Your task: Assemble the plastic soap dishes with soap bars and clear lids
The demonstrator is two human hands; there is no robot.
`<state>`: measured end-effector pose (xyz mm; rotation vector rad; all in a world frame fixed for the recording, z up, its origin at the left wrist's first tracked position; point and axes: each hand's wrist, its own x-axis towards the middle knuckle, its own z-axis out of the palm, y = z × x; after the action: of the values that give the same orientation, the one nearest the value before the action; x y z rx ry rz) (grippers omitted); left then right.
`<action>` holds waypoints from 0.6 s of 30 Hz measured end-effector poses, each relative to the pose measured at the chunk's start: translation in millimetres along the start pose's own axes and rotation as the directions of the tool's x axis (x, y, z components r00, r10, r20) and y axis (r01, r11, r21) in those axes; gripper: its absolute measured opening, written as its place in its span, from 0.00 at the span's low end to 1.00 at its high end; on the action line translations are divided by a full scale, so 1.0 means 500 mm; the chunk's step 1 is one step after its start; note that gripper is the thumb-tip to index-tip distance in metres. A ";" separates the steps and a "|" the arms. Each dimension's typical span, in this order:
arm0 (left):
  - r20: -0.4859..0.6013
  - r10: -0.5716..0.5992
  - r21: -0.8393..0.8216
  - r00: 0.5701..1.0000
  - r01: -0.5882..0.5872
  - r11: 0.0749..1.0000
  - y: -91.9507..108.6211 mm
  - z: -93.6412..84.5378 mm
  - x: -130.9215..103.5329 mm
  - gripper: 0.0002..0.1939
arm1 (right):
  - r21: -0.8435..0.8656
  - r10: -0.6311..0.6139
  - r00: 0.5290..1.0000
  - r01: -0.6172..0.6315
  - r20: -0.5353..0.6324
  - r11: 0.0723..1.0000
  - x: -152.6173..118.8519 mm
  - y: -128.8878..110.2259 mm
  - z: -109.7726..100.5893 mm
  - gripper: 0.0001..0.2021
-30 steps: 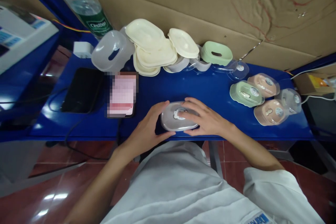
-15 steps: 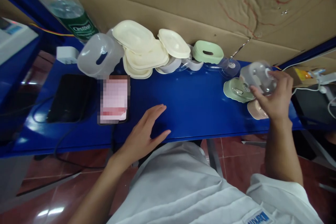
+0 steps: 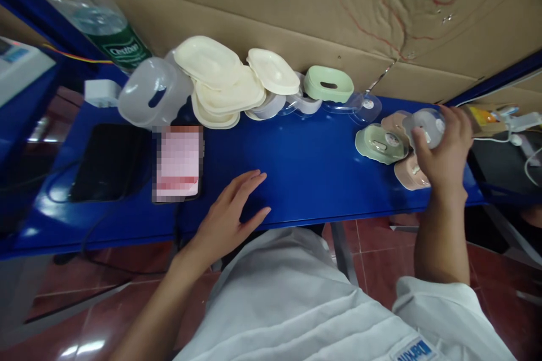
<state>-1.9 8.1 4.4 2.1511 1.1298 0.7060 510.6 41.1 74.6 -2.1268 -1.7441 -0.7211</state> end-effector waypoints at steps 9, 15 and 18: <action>0.007 -0.019 0.017 1.000 0.019 1.000 -0.001 0.004 0.001 0.29 | -0.070 -0.033 0.879 0.076 0.476 0.995 0.111 -0.243 0.089 0.29; 0.000 0.004 0.037 1.000 -0.004 0.999 -0.004 0.007 -0.001 0.28 | -0.016 -0.029 0.921 0.038 0.387 0.999 0.100 -0.259 0.112 0.23; -0.006 0.015 0.071 1.000 -0.015 0.997 -0.007 0.012 -0.002 0.26 | 0.124 -0.143 0.917 0.104 0.372 0.987 0.092 -0.254 0.108 0.20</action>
<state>-0.4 7.4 -2.4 2.2200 1.1594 0.6899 403.8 135.4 44.5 -2.2109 -2.0752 -0.2453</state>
